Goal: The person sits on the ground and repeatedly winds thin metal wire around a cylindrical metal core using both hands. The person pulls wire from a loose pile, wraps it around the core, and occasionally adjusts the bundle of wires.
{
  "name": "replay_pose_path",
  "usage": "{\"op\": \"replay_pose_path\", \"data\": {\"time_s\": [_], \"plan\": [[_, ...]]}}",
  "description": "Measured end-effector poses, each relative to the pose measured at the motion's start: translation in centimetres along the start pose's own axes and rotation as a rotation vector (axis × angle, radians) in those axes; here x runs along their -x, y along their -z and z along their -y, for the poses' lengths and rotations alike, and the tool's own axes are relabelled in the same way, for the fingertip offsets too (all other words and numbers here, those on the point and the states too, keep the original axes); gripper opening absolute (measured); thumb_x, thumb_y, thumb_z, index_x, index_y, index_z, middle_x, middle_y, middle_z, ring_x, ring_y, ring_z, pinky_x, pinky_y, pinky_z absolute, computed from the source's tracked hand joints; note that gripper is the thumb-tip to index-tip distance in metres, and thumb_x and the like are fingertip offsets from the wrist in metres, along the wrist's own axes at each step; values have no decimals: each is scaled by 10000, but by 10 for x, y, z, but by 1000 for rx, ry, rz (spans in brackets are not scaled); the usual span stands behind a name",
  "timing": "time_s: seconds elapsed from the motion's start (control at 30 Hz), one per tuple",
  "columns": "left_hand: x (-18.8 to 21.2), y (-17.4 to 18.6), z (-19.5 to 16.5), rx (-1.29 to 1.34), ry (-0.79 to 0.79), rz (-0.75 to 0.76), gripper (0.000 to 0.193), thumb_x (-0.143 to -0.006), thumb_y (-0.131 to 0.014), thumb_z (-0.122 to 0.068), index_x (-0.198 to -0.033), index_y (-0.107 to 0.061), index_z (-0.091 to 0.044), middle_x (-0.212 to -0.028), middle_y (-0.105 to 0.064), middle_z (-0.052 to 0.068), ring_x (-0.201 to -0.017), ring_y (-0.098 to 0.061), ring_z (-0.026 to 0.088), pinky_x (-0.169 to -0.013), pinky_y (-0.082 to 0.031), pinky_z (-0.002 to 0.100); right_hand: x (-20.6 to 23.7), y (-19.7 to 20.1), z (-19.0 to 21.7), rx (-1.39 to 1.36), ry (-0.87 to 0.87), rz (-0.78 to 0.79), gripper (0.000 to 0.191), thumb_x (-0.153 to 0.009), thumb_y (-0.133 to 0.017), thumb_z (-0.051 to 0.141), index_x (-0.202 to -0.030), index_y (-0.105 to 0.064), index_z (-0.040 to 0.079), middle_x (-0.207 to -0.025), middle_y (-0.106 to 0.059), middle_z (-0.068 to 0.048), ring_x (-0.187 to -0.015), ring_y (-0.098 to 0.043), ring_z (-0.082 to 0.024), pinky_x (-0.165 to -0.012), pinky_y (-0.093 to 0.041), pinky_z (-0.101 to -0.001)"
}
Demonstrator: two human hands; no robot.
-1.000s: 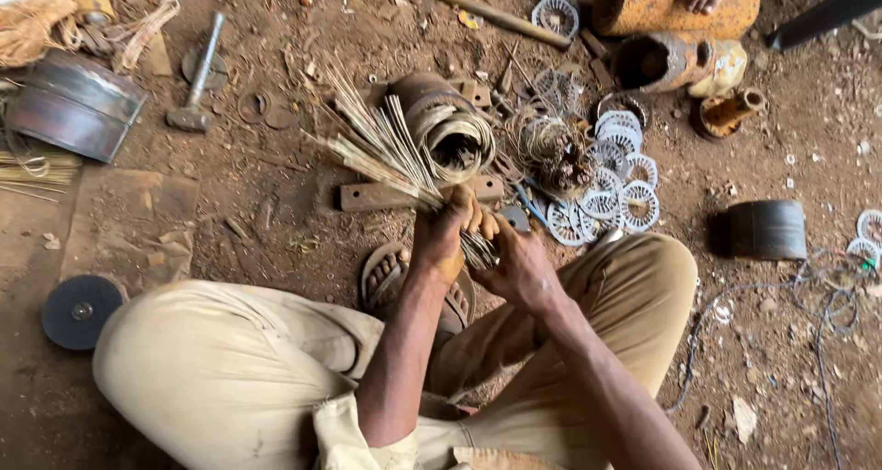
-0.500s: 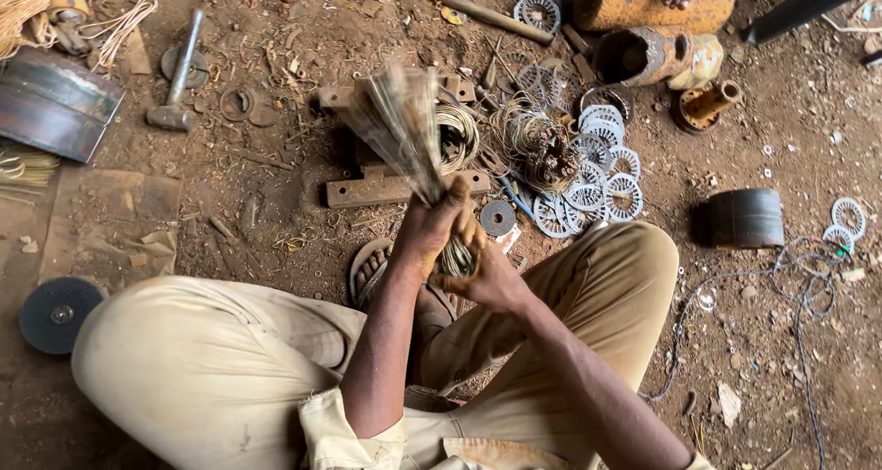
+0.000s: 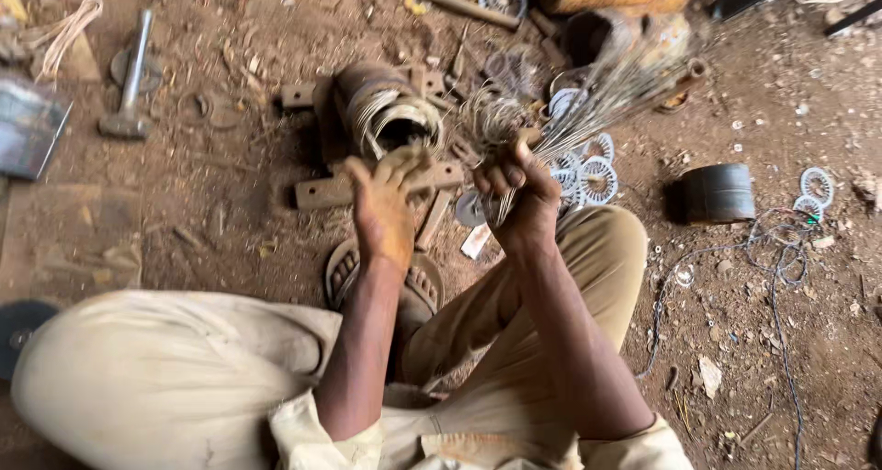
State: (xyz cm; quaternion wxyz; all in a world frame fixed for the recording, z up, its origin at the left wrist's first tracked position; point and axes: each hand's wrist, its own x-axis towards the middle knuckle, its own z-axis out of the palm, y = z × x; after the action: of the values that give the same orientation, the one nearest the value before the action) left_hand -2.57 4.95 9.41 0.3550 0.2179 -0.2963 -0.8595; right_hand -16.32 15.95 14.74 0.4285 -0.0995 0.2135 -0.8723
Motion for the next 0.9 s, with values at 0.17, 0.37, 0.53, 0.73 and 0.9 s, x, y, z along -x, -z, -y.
{"op": "replay_pose_path", "data": {"time_s": [0.17, 0.37, 0.53, 0.73, 0.9], "plan": [[7, 0, 49, 262, -92, -258, 696, -1070, -393, -709, -1064, -634, -56, -998, -661, 76, -905, -570, 203, -809, -384, 409, 12, -32, -58, 568, -173, -679, 190, -836, -507, -5, -971, -591, 100, -826, -687, 93, -775, -659, -20, -823, -512, -196], [4, 13, 31, -173, -31, -151, 584, -1039, -540, -640, -1212, -692, -103, -883, -573, 15, -670, -443, 98, -634, -352, 274, 15, -11, -62, 534, -242, -19, 109, -1067, -643, 108, -1017, -591, 25, -739, -563, -50, -587, -526, -131, -490, -413, -248], [-2, 0, -10, -282, 48, -42, 444, -914, -711, -514, -1093, -648, -112, -806, -644, -11, -588, -535, 75, -560, -452, 251, 18, 11, -43, 1480, -742, 171, 180, -995, -648, 167, -1014, -680, -10, -801, -679, -116, -619, -611, -172, -498, -508, -307], [11, 3, -40, -132, 112, -90, 481, -912, -720, -553, -834, -669, -81, -603, -576, -15, -427, -480, 84, -333, -351, 255, 33, 5, -77, 1631, -822, 266, 414, -926, -666, 170, -1267, -534, -24, -954, -731, -182, -769, -730, -235, -646, -646, -349], [8, 9, -49, -259, 21, 180, 381, -876, -823, -437, -985, -682, -101, -787, -626, -2, -686, -608, 101, -599, -514, 282, 26, -4, -81, 1742, -603, 281, 645, -946, -674, 186, -1453, -349, -44, -1033, -728, -278, -830, -722, -308, -713, -655, -406]]}}
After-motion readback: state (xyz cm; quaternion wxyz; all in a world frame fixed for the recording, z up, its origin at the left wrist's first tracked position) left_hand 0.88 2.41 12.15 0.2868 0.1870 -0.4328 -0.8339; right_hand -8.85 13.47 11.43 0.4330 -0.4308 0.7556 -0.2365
